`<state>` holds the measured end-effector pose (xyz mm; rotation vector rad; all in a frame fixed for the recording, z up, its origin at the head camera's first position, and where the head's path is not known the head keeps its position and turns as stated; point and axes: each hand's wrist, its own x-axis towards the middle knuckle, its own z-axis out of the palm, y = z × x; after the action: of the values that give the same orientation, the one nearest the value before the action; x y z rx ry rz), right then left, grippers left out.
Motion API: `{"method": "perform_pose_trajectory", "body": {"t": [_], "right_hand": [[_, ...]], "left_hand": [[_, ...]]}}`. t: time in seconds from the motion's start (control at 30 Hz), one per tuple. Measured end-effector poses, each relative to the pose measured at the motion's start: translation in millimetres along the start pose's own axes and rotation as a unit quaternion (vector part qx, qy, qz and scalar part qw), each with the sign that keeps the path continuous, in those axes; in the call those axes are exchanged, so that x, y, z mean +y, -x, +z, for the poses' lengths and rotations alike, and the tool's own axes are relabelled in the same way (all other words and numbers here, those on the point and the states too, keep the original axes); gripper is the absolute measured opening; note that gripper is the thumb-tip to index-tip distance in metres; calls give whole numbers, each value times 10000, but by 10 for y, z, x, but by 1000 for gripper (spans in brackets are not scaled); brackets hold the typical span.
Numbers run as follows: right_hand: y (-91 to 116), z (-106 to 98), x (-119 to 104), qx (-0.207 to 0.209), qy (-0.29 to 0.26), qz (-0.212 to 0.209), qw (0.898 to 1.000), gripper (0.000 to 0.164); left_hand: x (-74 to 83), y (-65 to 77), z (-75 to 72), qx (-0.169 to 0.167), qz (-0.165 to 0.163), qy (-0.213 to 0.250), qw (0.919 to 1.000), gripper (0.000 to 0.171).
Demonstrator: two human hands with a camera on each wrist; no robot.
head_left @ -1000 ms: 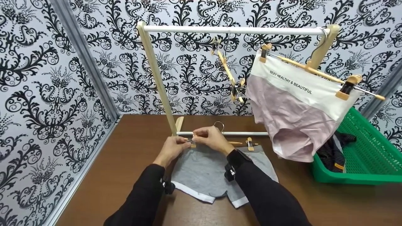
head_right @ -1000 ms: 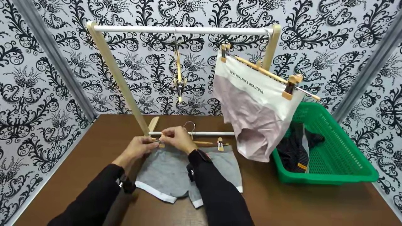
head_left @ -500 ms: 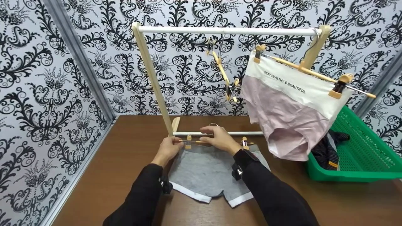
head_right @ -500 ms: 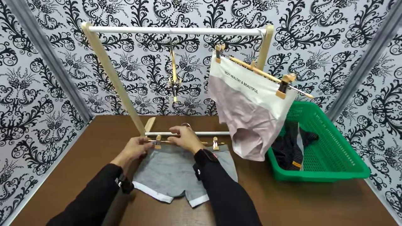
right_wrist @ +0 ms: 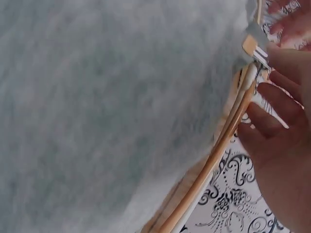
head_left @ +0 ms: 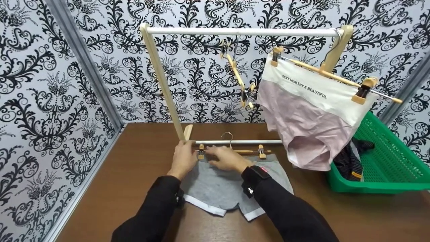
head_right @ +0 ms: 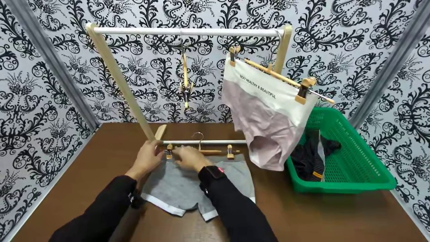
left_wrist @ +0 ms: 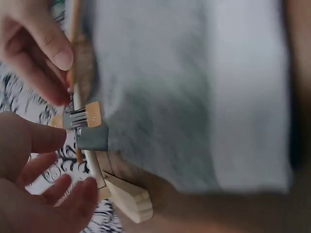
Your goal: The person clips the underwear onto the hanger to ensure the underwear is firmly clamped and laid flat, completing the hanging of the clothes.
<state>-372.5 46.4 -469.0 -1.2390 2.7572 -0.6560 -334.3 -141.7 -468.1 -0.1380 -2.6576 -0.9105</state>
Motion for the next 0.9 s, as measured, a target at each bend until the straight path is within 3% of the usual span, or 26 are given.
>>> {"method": "perform_pose_trajectory", "body": {"t": [0.07,0.13,0.23,0.37,0.47,0.73,0.9], "right_hand": [[15,24,-27,-357,228,184,9989,54],[24,57,-36,-626,388,326,9968,58],[26,108,-35,-886,549,366,9939,61],[32,160,-28,-1074,625,335,9917,65],[48,171,-15,-1001,611,196,9929,64],[127,171,10,-810,256,156,9963,65],[242,56,30,-630,-263,132,9976,65]], "left_hand": [[2,9,32,192,645,-610,9959,35],[7,28,55,232,1171,-1132,9864,32],[-13,68,92,-76,1451,-1573,9768,34],[-37,127,115,-832,1063,-1669,9767,40],[-47,139,135,-1129,877,-1783,9735,39],[-27,125,177,-1403,770,-2117,9641,38],[46,100,131,-1336,667,-2244,9630,35]]}}
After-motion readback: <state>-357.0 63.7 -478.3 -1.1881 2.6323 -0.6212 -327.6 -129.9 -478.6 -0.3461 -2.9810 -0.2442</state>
